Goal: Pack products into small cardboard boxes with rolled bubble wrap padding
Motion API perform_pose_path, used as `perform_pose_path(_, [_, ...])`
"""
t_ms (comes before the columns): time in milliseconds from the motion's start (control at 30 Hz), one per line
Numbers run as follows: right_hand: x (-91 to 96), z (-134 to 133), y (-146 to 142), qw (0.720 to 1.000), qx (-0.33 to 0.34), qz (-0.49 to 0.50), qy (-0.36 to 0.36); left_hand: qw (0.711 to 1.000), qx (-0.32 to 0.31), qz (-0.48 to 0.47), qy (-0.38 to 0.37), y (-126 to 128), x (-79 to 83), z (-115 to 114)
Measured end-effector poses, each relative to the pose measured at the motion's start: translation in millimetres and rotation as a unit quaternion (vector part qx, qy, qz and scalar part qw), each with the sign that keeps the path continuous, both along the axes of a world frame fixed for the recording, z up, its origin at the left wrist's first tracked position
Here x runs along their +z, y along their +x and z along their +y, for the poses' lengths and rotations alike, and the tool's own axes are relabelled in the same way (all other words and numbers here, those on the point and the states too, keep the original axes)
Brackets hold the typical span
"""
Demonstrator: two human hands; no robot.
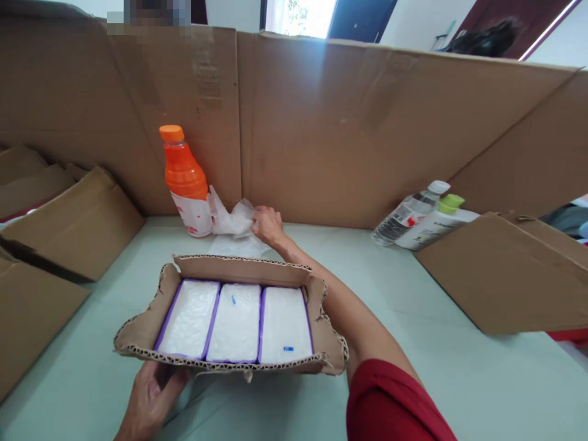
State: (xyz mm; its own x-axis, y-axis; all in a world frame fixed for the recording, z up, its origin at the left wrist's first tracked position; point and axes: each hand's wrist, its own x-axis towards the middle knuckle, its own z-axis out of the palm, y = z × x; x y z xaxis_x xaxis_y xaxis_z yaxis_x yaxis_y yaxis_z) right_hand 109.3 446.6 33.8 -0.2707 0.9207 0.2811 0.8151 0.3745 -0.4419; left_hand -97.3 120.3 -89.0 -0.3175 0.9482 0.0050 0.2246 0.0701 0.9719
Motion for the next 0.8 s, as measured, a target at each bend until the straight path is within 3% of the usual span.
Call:
perform_pose_path(67, [5.8,-5,7,1.000,-0.003,-0.008,0.021,1.000,0.003,-0.008,-0.016,3,2.3,-1])
perform_pose_path(167, [23.4,-41,53,0.995,-0.034,-0.010,0.091,1.000,0.011,-0.012,-0.022,6,9.6,1])
perform_pose_path(233, [31.4,-82,99,0.978,-0.068,-0.031,0.196,1.000,0.014,-0.009,-0.010,7,15.7,4])
perform_pose_path(300, [29.2,-132,143,0.958,-0.103,-0.095,0.249,1.000,0.009,-0.010,0.006,6,21.5,6])
perform_pose_path(400, [7.7,-215,186,0.939,-0.114,-0.213,0.244,1.000,0.002,-0.026,0.014,2,27.5,8])
perform_pose_path(500, [-15.1,-286,194,0.952,-0.004,-0.274,0.134,1.000,-0.001,-0.025,0.004,-3,33.1,11])
perform_pose_path(600, [-16.9,-324,184,0.970,0.054,-0.235,0.039,0.999,-0.023,-0.024,-0.006,-6,45.6,12])
perform_pose_path(700, [-3.2,-332,168,0.991,0.040,-0.123,0.040,0.998,-0.029,-0.047,0.002,-4,63.7,10])
perform_pose_path(800, [5.5,-323,144,0.998,0.043,-0.019,0.051,0.998,-0.017,-0.057,0.001,-1,77.8,6])
